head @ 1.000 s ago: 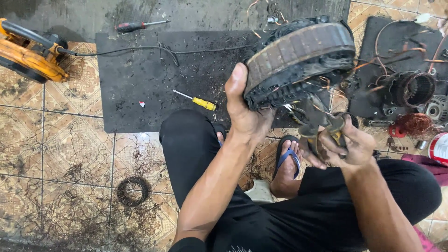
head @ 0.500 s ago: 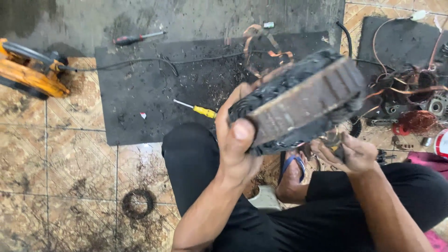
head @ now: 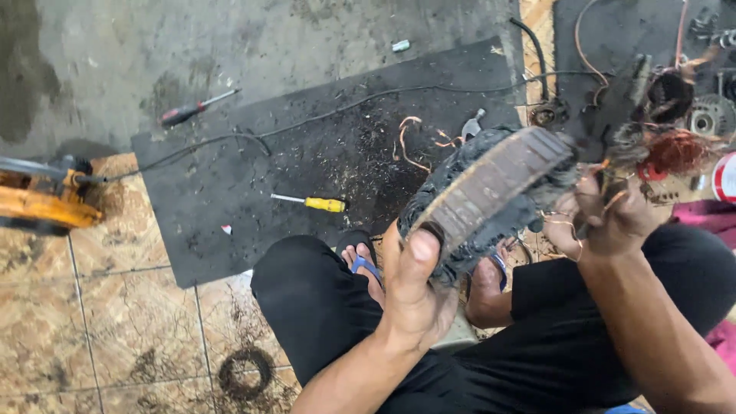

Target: Removing copper wire from a motor stator using pliers

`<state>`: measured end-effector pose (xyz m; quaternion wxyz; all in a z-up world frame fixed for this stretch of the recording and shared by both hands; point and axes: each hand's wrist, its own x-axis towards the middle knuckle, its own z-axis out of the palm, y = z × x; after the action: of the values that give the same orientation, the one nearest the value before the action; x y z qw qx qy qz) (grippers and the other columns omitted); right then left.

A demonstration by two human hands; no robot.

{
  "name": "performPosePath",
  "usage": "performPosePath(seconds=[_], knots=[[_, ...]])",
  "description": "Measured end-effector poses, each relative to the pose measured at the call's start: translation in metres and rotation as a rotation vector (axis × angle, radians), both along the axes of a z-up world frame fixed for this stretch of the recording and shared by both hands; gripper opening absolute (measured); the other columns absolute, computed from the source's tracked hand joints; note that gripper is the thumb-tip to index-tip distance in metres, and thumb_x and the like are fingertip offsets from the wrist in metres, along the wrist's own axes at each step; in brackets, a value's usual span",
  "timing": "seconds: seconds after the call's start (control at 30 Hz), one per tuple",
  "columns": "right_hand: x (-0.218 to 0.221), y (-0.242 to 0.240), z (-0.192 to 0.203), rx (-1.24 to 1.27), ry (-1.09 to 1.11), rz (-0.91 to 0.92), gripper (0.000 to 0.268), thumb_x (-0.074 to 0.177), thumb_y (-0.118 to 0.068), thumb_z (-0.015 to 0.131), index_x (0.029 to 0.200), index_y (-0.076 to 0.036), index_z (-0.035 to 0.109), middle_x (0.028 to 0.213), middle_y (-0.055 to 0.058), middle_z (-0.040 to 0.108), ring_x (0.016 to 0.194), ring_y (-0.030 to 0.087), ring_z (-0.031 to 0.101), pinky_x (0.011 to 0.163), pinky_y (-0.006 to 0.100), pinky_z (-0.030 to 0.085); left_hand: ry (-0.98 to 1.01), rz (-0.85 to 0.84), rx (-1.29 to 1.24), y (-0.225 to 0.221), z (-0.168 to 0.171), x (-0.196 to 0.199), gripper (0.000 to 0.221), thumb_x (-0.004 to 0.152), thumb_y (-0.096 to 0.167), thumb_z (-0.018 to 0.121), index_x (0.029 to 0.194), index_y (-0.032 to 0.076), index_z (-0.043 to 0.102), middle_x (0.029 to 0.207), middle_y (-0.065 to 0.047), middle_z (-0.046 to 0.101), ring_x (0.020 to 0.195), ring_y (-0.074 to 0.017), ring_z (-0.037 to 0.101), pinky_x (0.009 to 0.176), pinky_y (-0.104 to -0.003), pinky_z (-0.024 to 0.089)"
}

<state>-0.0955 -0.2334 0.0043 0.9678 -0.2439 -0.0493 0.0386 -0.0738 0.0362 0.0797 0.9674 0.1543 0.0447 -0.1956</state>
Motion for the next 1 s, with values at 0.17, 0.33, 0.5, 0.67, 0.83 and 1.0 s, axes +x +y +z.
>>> performPosePath(seconds=[0.17, 0.33, 0.5, 0.67, 0.83, 1.0], knots=[[0.002, 0.012, 0.006, -0.138, 0.062, -0.097, 0.028, 0.084, -0.007, 0.068, 0.11, -0.001, 0.063, 0.063, 0.002, 0.044, 0.054, 0.014, 0.042, 0.042, 0.027, 0.032, -0.018, 0.012, -0.011, -0.005, -0.004, -0.001, 0.062, 0.094, 0.037, 0.081, 0.134, -0.005, 0.059, 0.125, -0.011, 0.068, 0.111, -0.0192, 0.065, 0.103, -0.033, 0.049], [0.0, 0.012, 0.004, -0.172, 0.121, 0.0, 0.024, 0.08, -0.007, 0.071, 0.07, -0.006, 0.049, 0.054, 0.004, 0.044, 0.036, 0.011, 0.029, 0.03, 0.026, 0.023, 0.08, 0.016, -0.021, -0.003, -0.024, -0.008, 0.055, 0.096, 0.035, 0.074, 0.133, -0.003, 0.06, 0.126, -0.011, 0.069, 0.111, -0.0218, 0.067, 0.102, -0.036, 0.05], [-0.019, 0.001, -0.01, -0.262, 0.186, -0.207, 0.042, 0.076, 0.003, 0.067, 0.118, 0.002, 0.066, 0.098, 0.008, 0.072, 0.096, 0.02, 0.067, 0.115, 0.044, 0.044, 0.156, -0.039, -0.016, -0.002, -0.035, -0.013, 0.052, 0.098, 0.038, 0.07, 0.132, 0.0, 0.061, 0.126, -0.01, 0.068, 0.11, -0.0206, 0.066, 0.1, -0.035, 0.051], [-0.04, -0.025, -0.038, -0.323, 0.304, -0.294, 0.04, 0.082, 0.002, 0.07, 0.122, 0.0, 0.065, 0.101, 0.007, 0.071, 0.085, 0.014, 0.068, 0.086, 0.029, 0.055, 0.079, -0.053, 0.009, -0.003, -0.026, -0.009, 0.061, 0.095, 0.036, 0.075, 0.136, -0.005, 0.058, 0.127, -0.013, 0.068, 0.111, -0.022, 0.067, 0.101, -0.035, 0.052], [-0.05, -0.031, -0.038, -0.36, 0.274, -0.218, 0.045, 0.081, -0.001, 0.07, 0.124, 0.005, 0.061, 0.117, 0.015, 0.067, 0.11, 0.025, 0.064, 0.117, 0.049, 0.044, 0.076, -0.085, -0.031, -0.001, -0.03, -0.009, 0.061, 0.095, 0.033, 0.075, 0.137, -0.008, 0.056, 0.128, -0.016, 0.067, 0.111, -0.0235, 0.068, 0.102, -0.034, 0.053], [-0.1, -0.134, -0.161, -0.423, -0.057, -0.078, 0.047, 0.114, -0.01, 0.036, 0.159, 0.0, 0.041, 0.142, 0.015, 0.064, 0.129, 0.017, 0.064, 0.129, 0.044, 0.037, 0.082, -0.098, -0.073, -0.001, -0.038, -0.011, 0.059, 0.096, 0.033, 0.076, 0.136, -0.005, 0.058, 0.129, -0.015, 0.067, 0.114, -0.0238, 0.067, 0.105, -0.036, 0.052]])
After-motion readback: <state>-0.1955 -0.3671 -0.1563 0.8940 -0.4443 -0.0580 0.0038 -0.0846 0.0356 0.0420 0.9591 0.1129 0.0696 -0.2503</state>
